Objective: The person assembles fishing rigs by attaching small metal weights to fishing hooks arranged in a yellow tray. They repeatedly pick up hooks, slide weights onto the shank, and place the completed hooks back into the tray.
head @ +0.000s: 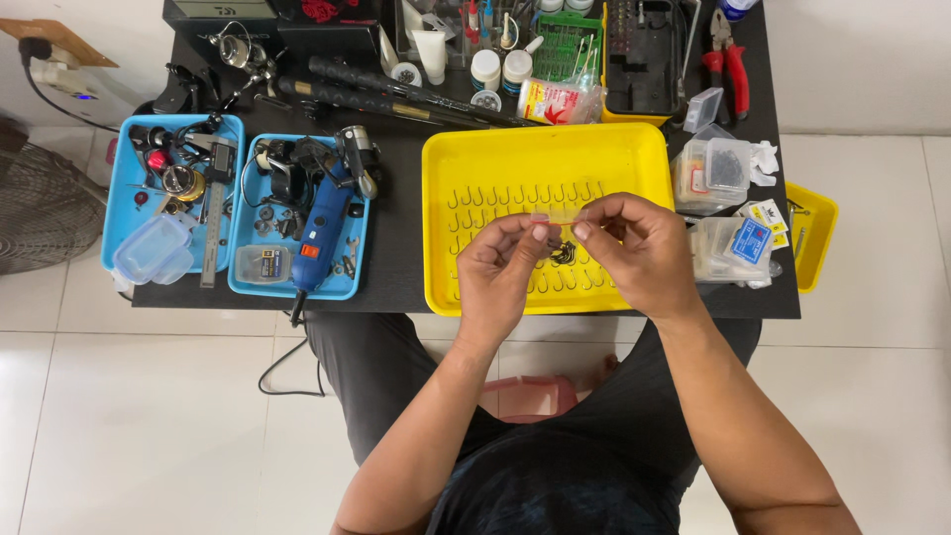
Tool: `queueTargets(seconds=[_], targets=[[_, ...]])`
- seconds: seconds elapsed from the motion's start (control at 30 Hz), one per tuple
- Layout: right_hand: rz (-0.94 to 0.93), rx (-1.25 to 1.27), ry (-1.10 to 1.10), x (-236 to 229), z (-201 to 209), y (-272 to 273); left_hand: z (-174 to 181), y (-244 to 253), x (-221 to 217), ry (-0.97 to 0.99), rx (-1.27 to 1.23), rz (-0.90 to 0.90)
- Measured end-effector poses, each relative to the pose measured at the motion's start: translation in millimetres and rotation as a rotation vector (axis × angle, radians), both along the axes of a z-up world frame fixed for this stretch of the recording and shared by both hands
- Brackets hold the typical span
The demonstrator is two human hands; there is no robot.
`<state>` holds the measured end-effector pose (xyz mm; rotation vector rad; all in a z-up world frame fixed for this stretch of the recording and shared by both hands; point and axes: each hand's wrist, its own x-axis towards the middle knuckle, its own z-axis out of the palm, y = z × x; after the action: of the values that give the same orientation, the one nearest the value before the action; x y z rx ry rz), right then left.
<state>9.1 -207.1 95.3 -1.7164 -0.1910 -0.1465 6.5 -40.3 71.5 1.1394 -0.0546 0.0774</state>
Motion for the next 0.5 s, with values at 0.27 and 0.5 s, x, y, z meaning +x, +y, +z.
queueTargets(seconds=[0.27,0.5], targets=[[-0.040,-0.038,-0.062,-3.3,-1.5,-0.4,4.4,2.6,-3.8,0.000,0.009,-0.033],[-0.037,-0.090,-0.079,-5.7,-4.3,1.0,1.4,4.4,-1.1,-0.070,0.196,-0.030]])
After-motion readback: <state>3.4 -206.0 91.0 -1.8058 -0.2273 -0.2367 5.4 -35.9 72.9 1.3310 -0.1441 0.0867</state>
